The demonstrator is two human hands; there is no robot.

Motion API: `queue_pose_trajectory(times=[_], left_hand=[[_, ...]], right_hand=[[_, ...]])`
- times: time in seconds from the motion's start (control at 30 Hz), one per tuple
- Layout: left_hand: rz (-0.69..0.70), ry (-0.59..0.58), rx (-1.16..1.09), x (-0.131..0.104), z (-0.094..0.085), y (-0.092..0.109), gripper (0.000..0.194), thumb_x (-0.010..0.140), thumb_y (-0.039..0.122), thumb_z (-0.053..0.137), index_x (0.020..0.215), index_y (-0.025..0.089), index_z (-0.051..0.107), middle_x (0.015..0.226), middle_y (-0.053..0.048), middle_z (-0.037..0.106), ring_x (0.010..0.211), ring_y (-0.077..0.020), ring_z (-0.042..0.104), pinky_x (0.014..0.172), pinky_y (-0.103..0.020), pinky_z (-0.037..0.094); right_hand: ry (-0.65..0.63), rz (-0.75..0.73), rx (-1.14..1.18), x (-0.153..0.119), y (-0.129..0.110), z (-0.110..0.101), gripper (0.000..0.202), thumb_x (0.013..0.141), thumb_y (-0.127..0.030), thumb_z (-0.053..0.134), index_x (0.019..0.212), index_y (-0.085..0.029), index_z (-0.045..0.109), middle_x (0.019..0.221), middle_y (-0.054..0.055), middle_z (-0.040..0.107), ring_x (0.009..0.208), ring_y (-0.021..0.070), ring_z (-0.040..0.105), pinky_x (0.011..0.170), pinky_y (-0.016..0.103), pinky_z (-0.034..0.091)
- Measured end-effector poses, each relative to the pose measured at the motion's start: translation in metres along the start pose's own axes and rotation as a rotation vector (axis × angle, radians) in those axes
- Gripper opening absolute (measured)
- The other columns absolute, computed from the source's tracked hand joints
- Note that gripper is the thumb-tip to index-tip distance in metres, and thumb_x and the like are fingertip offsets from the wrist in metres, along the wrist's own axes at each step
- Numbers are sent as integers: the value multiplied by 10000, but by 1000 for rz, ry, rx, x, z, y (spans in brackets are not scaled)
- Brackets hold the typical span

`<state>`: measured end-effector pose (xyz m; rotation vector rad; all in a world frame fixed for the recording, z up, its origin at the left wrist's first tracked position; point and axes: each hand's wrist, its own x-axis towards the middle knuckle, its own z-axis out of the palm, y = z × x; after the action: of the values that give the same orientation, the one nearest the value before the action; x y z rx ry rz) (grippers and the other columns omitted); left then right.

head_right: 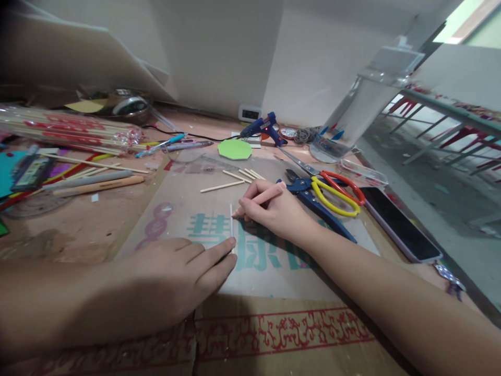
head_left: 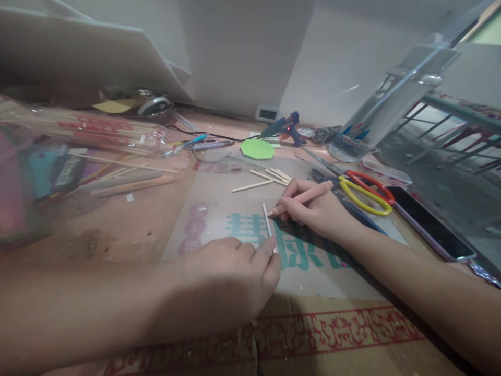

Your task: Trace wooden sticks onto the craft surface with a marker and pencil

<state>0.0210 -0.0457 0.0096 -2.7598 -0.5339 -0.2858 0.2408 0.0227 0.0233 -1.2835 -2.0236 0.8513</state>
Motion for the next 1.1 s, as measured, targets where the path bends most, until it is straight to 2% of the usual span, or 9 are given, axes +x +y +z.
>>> queue_pose_trajectory(times=[0.1,0.27,0.37,0.63,0.73,0.97,1.1], left_hand=[[9,11,-1,-1,0,0,328,967,162,428,1172,92,674,1172,-182,755,632,-233,722,477,-350,523],[19,-32,10,-2,1,0,314,982,200,474,1220,83,643,1194,-208,735,678,-222,729,518,-334,514],[28,-19,12,-2,1,1,318,979,197,471,1221,82,644,1176,-199,743,674,-223,725,514,-338,507],[10,-6,2,-1,1,0,311,976,172,437,1177,94,661,1198,-188,742,649,-230,721,496,-349,516],[7,-8,8,-1,2,0,308,974,177,448,1186,100,658,1228,-190,732,640,-228,721,487,-346,510],[14,-3,7,-1,1,0,323,977,178,433,1184,98,668,1218,-190,738,639,-216,721,488,-334,502],[15,-10,-2,1,1,-1,334,975,159,418,1190,97,666,1197,-179,746,643,-221,720,492,-343,508]], right_hand=[[55,11,-8,1,-2,2,205,895,-313,640,750,-168,646,706,40,720,460,85,538,423,207,402],[-3,4,-28,1,0,0,214,890,-257,636,694,-173,640,657,27,701,495,95,565,440,204,411],[-45,-5,-10,-1,1,-2,230,882,-239,642,660,-181,622,635,22,698,535,111,601,463,206,430],[45,5,-24,1,-2,2,208,894,-304,630,749,-161,674,716,45,714,487,95,554,448,217,417],[40,-7,-44,1,-2,2,209,896,-299,623,755,-158,685,719,46,712,489,94,551,448,217,413],[-25,-37,-52,0,0,-2,219,856,-219,639,639,-185,636,625,15,679,550,123,609,488,219,443],[10,-31,-60,-1,-1,0,207,871,-248,625,681,-174,661,684,34,694,561,124,612,488,223,450]])
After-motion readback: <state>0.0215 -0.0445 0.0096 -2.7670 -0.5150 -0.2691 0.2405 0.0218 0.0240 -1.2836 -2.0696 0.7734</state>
